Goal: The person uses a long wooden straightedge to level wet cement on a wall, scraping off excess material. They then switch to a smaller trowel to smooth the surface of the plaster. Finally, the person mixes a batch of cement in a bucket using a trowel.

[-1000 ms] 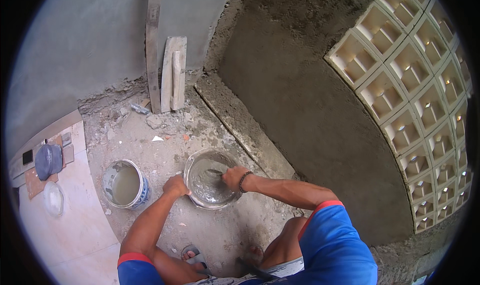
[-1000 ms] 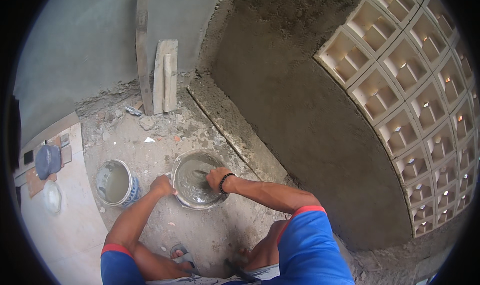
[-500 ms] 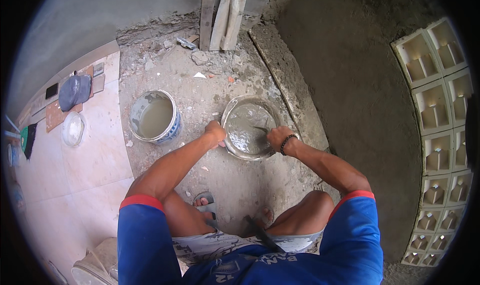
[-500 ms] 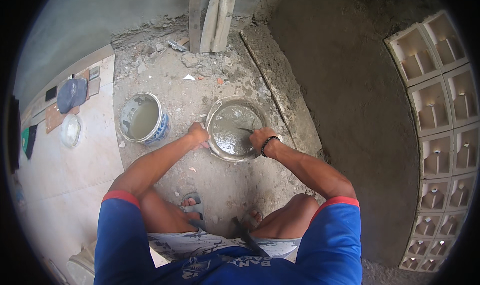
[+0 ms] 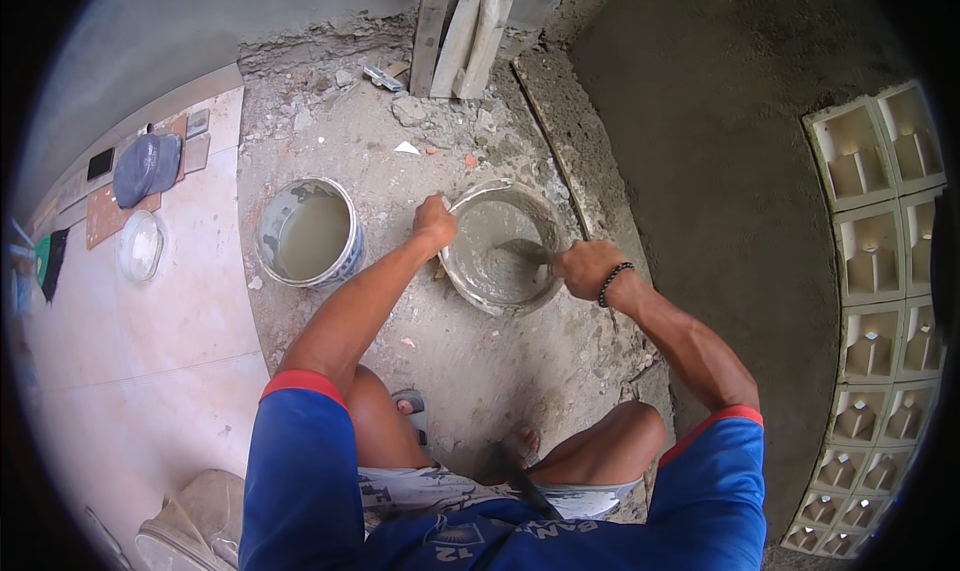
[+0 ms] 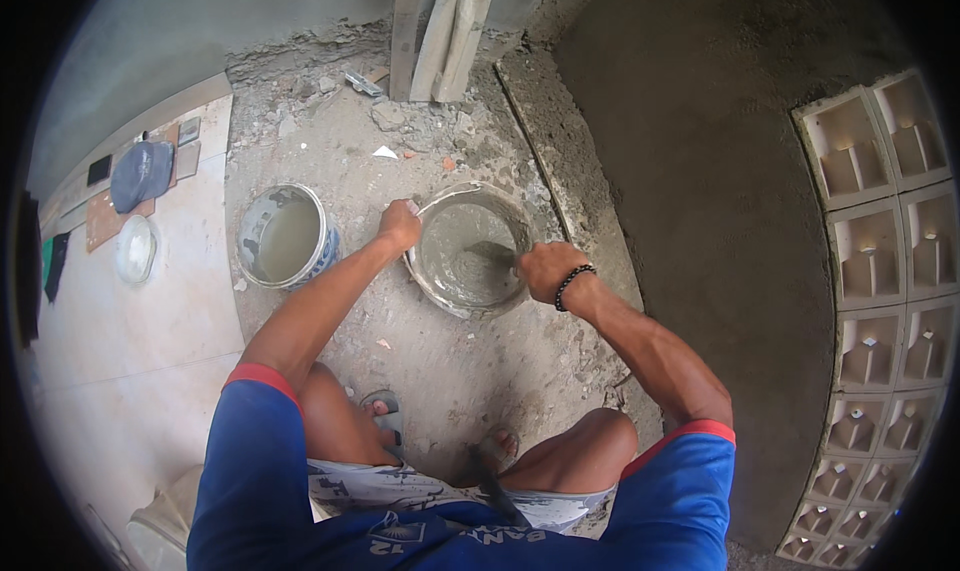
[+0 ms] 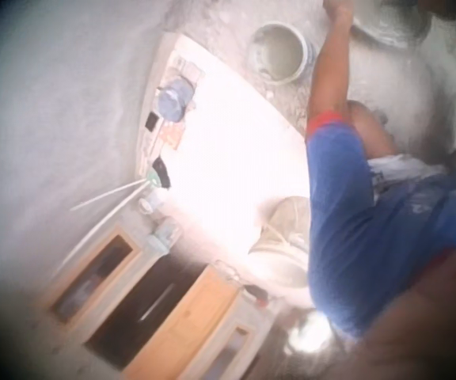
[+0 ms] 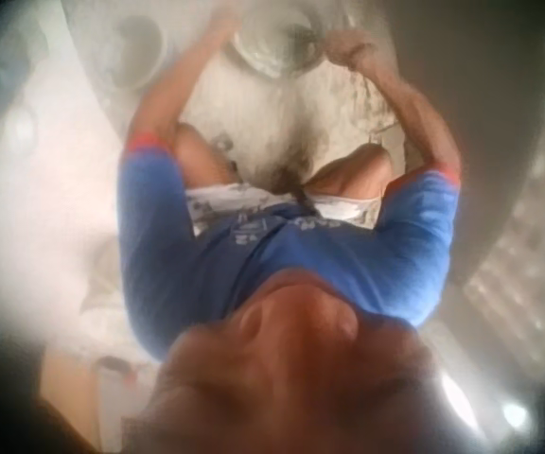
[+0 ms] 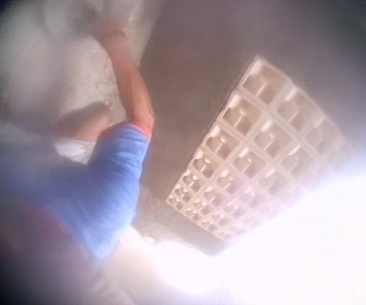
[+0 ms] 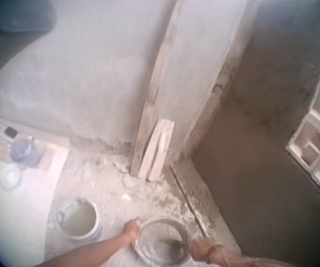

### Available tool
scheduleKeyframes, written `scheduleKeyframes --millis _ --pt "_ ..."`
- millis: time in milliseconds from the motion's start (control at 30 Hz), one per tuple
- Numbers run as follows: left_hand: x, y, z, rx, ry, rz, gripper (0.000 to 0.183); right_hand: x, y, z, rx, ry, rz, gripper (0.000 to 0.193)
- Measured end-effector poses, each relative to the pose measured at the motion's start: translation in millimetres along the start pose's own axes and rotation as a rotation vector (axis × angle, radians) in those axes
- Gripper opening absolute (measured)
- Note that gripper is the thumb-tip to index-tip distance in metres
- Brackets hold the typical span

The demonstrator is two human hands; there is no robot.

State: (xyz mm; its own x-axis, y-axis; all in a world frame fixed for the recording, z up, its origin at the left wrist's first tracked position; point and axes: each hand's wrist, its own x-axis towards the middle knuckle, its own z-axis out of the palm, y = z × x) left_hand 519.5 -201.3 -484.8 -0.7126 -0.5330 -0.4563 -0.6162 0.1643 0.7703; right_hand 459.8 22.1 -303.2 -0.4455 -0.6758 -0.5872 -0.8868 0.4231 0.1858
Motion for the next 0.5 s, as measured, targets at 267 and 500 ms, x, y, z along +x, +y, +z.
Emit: scheduleKeyframes --millis 267,500 --pt "-33 27 -23 0.071 0.024 0.067 0.036 54 3 68 -0.066 0.109 -0.030 0.021" --pt "-130 73 -64 -0.015 -0.059 0.007 0.075 33 10 3 0.023 0.153 -0.058 0.020"
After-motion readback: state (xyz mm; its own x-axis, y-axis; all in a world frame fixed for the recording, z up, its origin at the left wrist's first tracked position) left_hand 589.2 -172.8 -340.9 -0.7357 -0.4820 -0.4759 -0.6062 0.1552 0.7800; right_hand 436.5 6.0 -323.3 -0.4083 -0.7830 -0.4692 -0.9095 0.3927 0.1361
